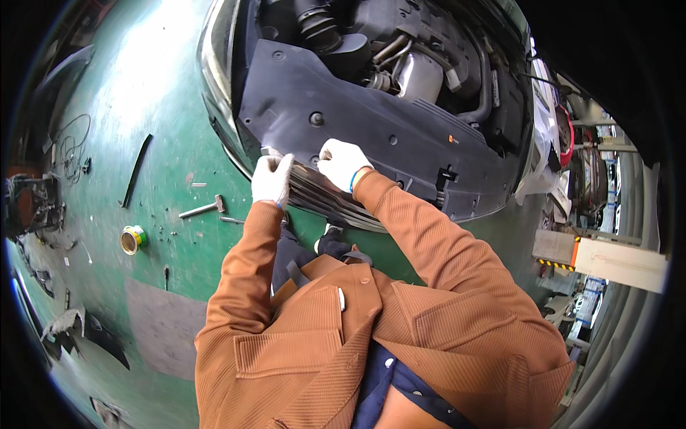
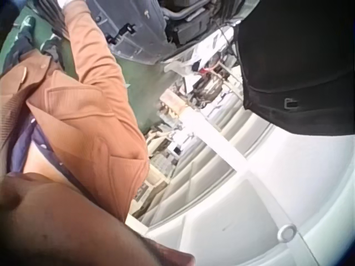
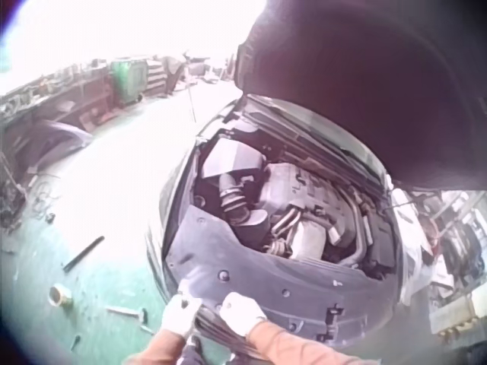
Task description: The person installs a plastic engine cover onto the front of a car with the hood open. They align the cover, insert several fasteners by hand, and use a hammer to tap them into place. The person also handles small clips and a hammer during the process.
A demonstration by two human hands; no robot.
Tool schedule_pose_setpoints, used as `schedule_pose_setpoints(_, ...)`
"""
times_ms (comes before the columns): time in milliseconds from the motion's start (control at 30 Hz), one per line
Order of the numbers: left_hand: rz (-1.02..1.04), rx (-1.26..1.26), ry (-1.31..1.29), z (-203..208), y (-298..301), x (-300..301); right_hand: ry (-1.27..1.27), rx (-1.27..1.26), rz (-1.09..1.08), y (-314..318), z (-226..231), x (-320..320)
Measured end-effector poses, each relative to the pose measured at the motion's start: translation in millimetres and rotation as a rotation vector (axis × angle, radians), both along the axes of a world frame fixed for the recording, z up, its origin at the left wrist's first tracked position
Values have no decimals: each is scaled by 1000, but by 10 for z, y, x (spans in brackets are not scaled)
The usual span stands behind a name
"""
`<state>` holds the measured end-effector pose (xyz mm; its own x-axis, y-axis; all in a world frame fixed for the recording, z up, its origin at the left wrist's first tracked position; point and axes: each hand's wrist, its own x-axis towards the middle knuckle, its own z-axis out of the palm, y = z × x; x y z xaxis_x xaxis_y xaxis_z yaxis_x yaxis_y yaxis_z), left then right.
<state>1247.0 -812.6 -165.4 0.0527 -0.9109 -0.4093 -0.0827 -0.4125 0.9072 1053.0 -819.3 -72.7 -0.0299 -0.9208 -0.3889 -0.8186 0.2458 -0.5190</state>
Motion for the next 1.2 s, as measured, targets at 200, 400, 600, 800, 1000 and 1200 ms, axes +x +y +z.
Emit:
schedule_pose_setpoints(200, -82, -43, -320, 114, -220, -44, 358, -19, 236, -136, -95, 299)
schedule_pose_setpoints(400, -4, -64, -285, 19, -146, -82, 506, 37, 502, -251, -138, 383)
schedule_pose_setpoints(600, -13, -25, -65, 13, -23, 70, 129, 75, 306, -309, -95, 19)
schedule_pose_setpoints(800, 66, 113, -237, -915, 948, 704, 401, 110, 300, -434, -47, 198)
schedule_pose_setpoints(1000, 233, 766, -512, -1550, 3283, 1913, 317, 47, 419, -473, -49, 75)
schedule_pose_setpoints(1200, 448, 1031, -572, -1243, 5462, 2273, -181, 80, 171, 254, 178, 233)
